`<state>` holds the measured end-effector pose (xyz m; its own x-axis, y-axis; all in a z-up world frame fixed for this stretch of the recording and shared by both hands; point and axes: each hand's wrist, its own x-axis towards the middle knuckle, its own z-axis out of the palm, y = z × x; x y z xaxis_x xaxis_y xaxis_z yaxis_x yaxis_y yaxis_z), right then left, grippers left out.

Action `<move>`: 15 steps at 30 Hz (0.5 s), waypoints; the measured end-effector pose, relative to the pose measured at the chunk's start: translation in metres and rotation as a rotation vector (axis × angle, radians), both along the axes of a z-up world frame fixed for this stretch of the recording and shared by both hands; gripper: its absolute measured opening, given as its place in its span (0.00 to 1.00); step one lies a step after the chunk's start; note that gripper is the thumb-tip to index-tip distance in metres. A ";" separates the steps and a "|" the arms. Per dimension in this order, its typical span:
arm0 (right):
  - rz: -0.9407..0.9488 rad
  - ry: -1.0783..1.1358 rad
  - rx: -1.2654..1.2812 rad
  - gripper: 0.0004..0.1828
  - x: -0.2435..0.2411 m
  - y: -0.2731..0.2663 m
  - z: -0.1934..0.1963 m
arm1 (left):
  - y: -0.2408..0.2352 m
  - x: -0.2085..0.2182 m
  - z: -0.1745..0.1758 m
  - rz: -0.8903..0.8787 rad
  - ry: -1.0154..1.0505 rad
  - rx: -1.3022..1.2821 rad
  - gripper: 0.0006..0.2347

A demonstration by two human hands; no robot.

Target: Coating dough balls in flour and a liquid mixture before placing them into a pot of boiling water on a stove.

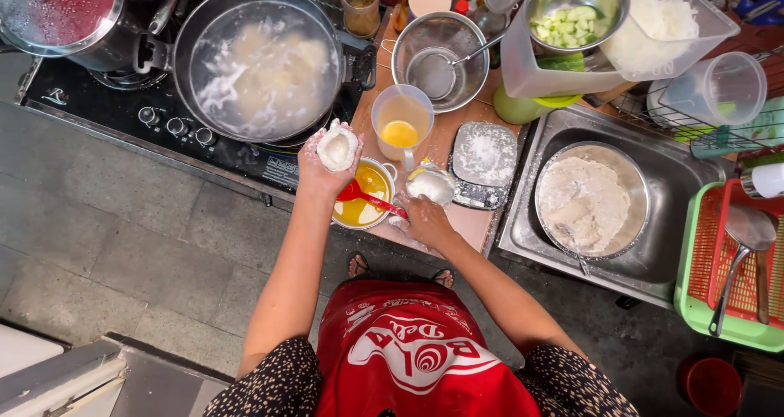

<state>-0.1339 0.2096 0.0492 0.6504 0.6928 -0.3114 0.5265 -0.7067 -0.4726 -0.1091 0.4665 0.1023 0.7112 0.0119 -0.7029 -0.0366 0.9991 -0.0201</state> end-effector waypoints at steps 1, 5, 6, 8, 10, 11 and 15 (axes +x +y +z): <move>0.001 0.000 0.000 0.22 -0.002 0.005 0.004 | 0.003 0.000 -0.003 0.001 0.000 0.000 0.12; -0.073 0.053 0.066 0.22 -0.003 0.009 -0.020 | 0.009 0.001 -0.014 0.007 0.026 -0.007 0.13; -0.070 0.065 0.131 0.24 -0.001 0.007 -0.036 | 0.010 0.001 -0.016 0.007 0.033 -0.016 0.13; -0.072 0.048 0.141 0.24 -0.003 0.008 -0.030 | 0.011 -0.001 -0.015 0.004 0.031 -0.016 0.13; -0.076 0.033 0.150 0.23 -0.004 0.010 -0.001 | 0.013 -0.004 -0.013 -0.001 0.030 -0.015 0.13; -0.076 0.034 0.106 0.26 -0.004 0.012 0.026 | 0.014 -0.005 -0.011 0.001 0.033 -0.019 0.13; 0.002 -0.098 0.088 0.19 0.006 0.003 0.067 | 0.019 -0.004 -0.021 0.001 0.015 -0.031 0.13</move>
<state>-0.1275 0.2121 0.1159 0.6735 0.7158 -0.1842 0.5744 -0.6637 -0.4791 -0.1131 0.4857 0.0817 0.7008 -0.0097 -0.7133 -0.0381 0.9980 -0.0509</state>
